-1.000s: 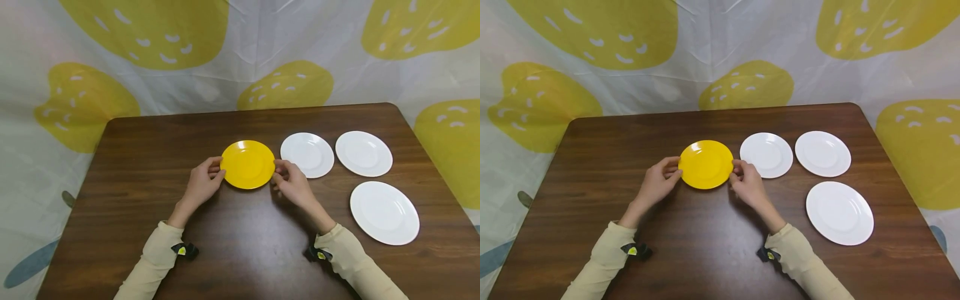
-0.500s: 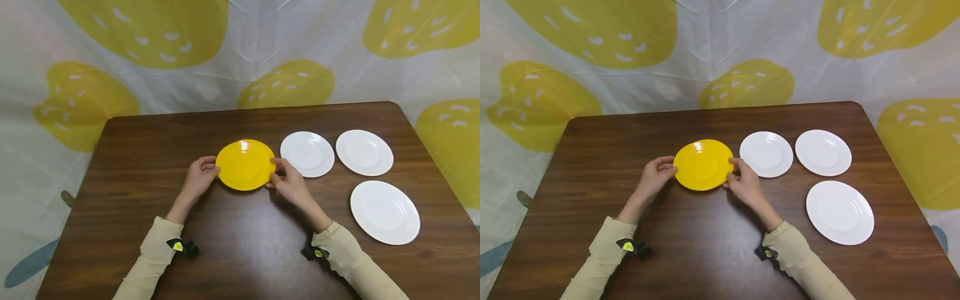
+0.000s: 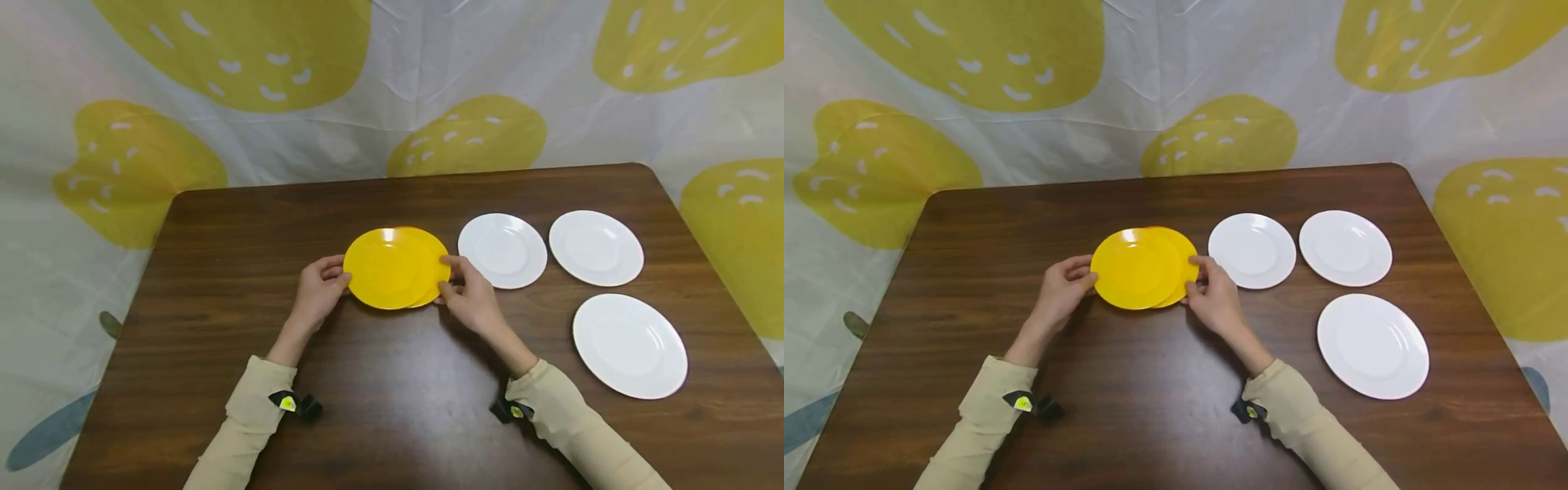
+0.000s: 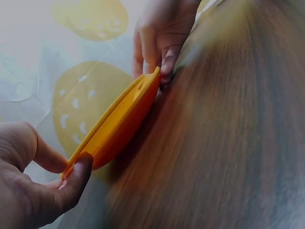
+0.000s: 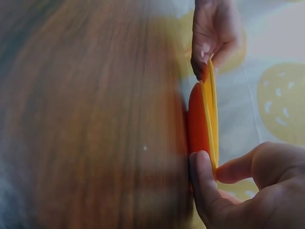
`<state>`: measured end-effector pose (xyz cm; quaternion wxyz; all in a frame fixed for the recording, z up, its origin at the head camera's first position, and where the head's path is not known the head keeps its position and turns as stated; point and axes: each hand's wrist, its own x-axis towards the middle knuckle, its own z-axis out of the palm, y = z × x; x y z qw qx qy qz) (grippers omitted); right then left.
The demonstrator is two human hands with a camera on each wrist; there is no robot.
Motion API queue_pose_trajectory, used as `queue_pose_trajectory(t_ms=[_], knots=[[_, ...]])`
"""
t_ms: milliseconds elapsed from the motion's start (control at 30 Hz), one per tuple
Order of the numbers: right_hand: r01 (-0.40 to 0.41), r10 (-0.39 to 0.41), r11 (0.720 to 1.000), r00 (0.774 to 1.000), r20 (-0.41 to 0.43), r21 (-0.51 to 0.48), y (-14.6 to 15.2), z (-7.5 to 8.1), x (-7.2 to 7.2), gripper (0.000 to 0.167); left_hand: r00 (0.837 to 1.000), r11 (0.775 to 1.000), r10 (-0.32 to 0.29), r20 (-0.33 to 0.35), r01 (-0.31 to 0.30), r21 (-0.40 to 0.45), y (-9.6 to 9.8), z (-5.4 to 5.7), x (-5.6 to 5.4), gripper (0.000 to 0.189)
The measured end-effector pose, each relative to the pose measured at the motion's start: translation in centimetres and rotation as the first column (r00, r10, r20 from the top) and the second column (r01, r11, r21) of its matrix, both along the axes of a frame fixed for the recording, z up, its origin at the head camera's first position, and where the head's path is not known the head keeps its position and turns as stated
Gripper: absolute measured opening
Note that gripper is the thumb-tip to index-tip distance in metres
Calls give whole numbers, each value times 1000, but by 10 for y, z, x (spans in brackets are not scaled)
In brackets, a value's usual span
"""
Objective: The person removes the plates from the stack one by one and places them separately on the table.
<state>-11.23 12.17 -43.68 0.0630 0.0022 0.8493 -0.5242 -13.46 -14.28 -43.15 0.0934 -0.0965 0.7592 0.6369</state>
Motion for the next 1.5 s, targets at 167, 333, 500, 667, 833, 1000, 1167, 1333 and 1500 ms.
queue_pose_trajectory(t_ms=[167, 333, 500, 667, 833, 1000, 1167, 1333, 1500], knots=[[9, -8, 1000, 1000, -8, 25, 0, 0, 0, 45, 1000, 996, 28, -11, -27, 82, -7, 2, -2, 43], [12, -12, 1000, 1000, -10, 24, 0, -1, 0, 45, 998, 993, 49, -27, -46, 106, -18, 4, -2, 43], [19, -19, 999, 1000, -15, 28, 1, 0, 1, 46, 997, 991, 74, -27, -71, 117, -24, 6, -1, 43], [25, -25, 999, 1000, -10, 39, 1, 1, 1, 46, 996, 990, 86, -35, -81, 113, -30, 6, 1, 43], [25, -24, 999, 1000, -6, 43, 0, 1, 2, 47, 994, 989, 106, -33, -102, 105, -45, 6, 1, 44], [27, -26, 999, 999, -21, 39, -1, 1, 2, 46, 991, 988, 127, -30, -124, 87, -60, 9, 2, 45], [29, -29, 999, 1000, -10, 24, -1, 2, 2, 46, 989, 985, 146, -24, -143, 92, -70, 10, 5, 46], [33, -33, 999, 999, -15, 19, -1, 2, 2, 46, 987, 983, 163, -13, -161, 91, -77, 6, 9, 46], [36, -35, 999, 999, -21, 20, 0, 1, 2, 45, 984, 981, 180, -1, -180, 79, -83, 2, 13, 45]])
